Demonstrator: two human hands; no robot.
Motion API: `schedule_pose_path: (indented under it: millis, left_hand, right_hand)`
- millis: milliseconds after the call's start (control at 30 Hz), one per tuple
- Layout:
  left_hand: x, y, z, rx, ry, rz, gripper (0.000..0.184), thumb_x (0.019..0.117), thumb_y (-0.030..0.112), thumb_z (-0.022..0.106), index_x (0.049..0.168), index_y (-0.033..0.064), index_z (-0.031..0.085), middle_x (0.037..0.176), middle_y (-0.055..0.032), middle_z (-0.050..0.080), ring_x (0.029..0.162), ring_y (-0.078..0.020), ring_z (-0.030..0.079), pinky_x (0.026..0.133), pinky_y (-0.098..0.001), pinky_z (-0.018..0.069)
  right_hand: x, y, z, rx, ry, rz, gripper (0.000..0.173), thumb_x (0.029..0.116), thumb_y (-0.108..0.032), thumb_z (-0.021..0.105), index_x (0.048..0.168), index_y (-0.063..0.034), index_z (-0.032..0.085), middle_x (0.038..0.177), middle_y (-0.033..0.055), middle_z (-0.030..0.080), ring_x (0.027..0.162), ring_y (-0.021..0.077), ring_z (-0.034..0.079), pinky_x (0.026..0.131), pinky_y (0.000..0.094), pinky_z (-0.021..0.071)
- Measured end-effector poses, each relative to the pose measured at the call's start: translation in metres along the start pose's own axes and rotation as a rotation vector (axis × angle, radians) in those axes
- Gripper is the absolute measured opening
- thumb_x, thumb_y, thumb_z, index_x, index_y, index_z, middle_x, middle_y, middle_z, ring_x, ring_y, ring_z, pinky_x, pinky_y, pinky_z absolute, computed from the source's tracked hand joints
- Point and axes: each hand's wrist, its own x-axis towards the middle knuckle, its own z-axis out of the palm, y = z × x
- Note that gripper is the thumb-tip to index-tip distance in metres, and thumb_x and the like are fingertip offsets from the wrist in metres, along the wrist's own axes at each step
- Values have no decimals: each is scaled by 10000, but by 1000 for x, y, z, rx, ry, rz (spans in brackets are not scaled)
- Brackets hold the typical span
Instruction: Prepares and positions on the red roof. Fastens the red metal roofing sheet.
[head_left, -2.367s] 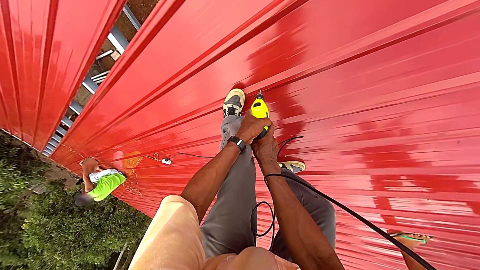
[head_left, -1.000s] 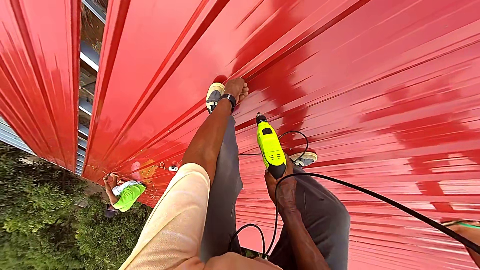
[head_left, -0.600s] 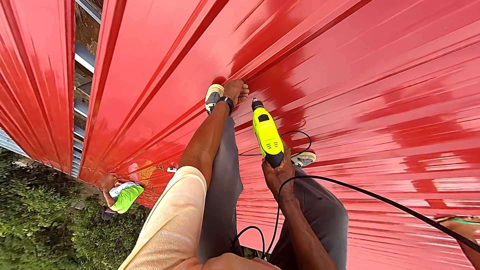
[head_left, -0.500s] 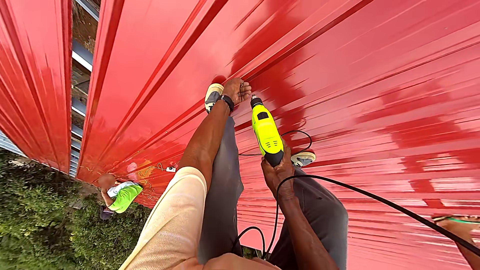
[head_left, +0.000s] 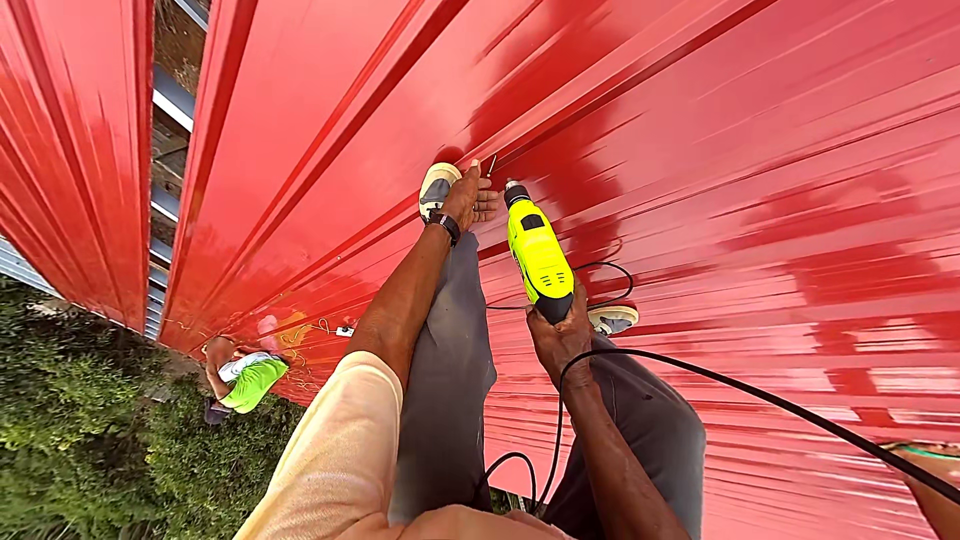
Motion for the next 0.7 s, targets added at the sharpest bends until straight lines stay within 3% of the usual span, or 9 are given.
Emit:
schedule_pose_path:
  millis: [267,433,533,700]
  left_hand:
    - [-21,-19,-11,7,43,106,444,1115,390,371,1393,77,519,1090,-139,704,830,-234,715,716,-384,610]
    - [-9,-15,-5,27,58,234,400,1120,321,401,1413,96,554,1130,-133,704,886,-238,718,738,-388,613]
    - [0,-10,-1,-27,55,240,382,1116,309,416,1340,58,596,1080,-126,721,846,-218,721,710,-363,612]
    - [16,-2,3,-53,107,229,321,1046,296,602,1173,3,623,913,-128,711,714,-190,700,635,-326,603]
  right_hand:
    - [10,3,8,23,-26,7,816,839,-180,741,1558,-65,373,1239,127,689,1070,164,699,928,386,584]
    - [14,4,10,23,-41,13,827,840,-189,744,1563,-61,364,1242,133,687,1075,164,694,931,375,580]
    - [15,7,11,28,-37,-3,832,837,-187,747,1564,-59,362,1252,137,681,1080,161,692,933,372,578]
    - [16,10,10,24,-36,-11,833,830,-178,751,1558,-48,370,1240,141,686,1072,160,695,927,369,579]
